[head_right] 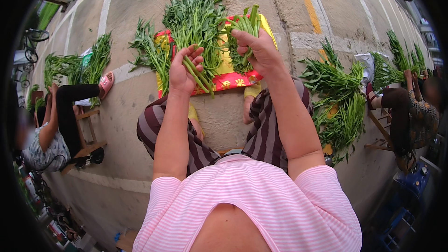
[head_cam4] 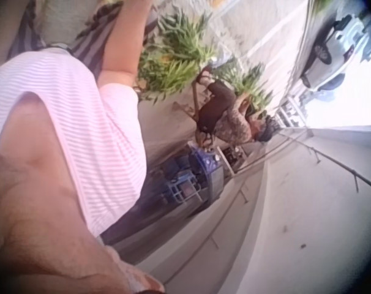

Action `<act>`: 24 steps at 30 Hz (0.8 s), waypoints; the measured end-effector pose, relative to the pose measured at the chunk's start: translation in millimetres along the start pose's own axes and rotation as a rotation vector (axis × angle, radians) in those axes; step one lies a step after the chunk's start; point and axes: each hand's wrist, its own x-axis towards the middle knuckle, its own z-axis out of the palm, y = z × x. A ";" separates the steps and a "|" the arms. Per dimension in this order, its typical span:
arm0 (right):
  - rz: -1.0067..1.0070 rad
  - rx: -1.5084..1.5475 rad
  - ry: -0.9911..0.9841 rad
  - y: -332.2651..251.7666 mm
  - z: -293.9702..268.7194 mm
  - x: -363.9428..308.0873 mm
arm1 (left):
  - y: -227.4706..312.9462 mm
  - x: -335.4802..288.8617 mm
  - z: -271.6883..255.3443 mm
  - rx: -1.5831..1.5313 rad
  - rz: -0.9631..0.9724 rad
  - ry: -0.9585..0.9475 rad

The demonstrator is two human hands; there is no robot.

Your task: The person is sorting bunches of green leafy vegetables by hand, snapping off the lower stems and placing the prepared greens onto a yellow and red mat on the pavement.

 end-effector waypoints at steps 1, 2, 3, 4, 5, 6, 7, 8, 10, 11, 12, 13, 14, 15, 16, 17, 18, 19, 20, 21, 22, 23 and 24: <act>0.014 -0.067 0.036 1.0 -0.7 0.2 | -2.6 5.7 -7.1 0.022 -0.008 -0.096; 0.019 -0.097 0.060 4.1 -1.8 1.3 | -7.2 7.5 -7.8 0.010 -0.011 -0.094; 0.024 -0.127 0.087 6.9 -2.1 3.0 | -10.6 5.7 -1.9 -0.003 -0.016 -0.095; 0.029 -0.158 0.113 8.6 -2.2 4.2 | -12.3 3.7 3.4 -0.016 -0.021 -0.095; 0.025 -0.154 0.099 10.1 -2.2 3.3 | -12.7 2.6 6.9 -0.045 -0.023 -0.159; 0.030 -0.205 0.089 10.7 0.0 2.3 | -12.1 0.6 10.7 -0.075 -0.020 -0.182; 0.036 -0.255 0.079 11.3 1.8 1.8 | -11.9 -1.1 14.6 -0.105 -0.016 -0.204; 0.043 -0.306 0.069 11.6 2.5 1.8 | -11.3 -2.8 18.5 -0.136 -0.012 -0.225; 0.017 -0.354 0.028 15.7 5.5 0.9 | -7.8 -6.3 23.3 -0.188 0.012 -0.233; 0.006 -0.376 0.032 19.0 9.0 -2.2 | -6.0 -6.0 23.0 -0.231 0.027 -0.241; -0.001 -0.396 0.036 20.4 11.4 -3.5 | -4.1 -5.5 22.8 -0.274 0.041 -0.246; 0.014 -0.464 -0.013 25.7 6.9 1.3 | -2.0 -5.1 23.0 -0.306 0.063 -0.234; -0.001 -0.501 -0.041 30.3 5.1 2.2 | 0.5 -4.8 23.2 -0.339 0.068 -0.235; -0.015 -0.538 -0.071 34.9 6.4 1.4 | 2.7 -4.8 21.9 -0.372 0.075 -0.233; -0.028 -0.574 -0.101 38.4 7.9 0.2 | 4.4 -4.4 20.3 -0.406 0.082 -0.232; -0.024 -0.623 -0.111 41.0 9.4 -2.1 | 5.5 -3.3 18.6 -0.430 0.085 -0.240; 0.003 -0.617 -0.133 42.0 12.8 -4.3 | 6.3 -3.3 18.1 -0.445 0.094 -0.233; 0.031 -0.611 -0.156 42.7 16.1 -6.2 | 6.9 -3.6 18.1 -0.460 0.103 -0.226; 0.058 -0.605 -0.179 41.9 19.7 -8.0 | 7.3 -3.7 17.8 -0.475 0.112 -0.218; 0.130 -0.707 -0.189 32.8 26.6 -11.1 | 8.3 -3.7 16.7 -0.473 0.122 -0.214; 0.179 -0.623 -0.229 35.0 25.1 -10.4 | 9.4 -3.4 15.6 -0.470 0.133 -0.209; 0.227 -0.538 -0.269 38.9 22.1 -9.0 | 10.3 -3.3 14.6 -0.467 0.144 -0.204; 0.274 -0.453 -0.304 40.5 21.0 -8.7 | 10.2 -3.5 14.7 -0.439 0.153 -0.197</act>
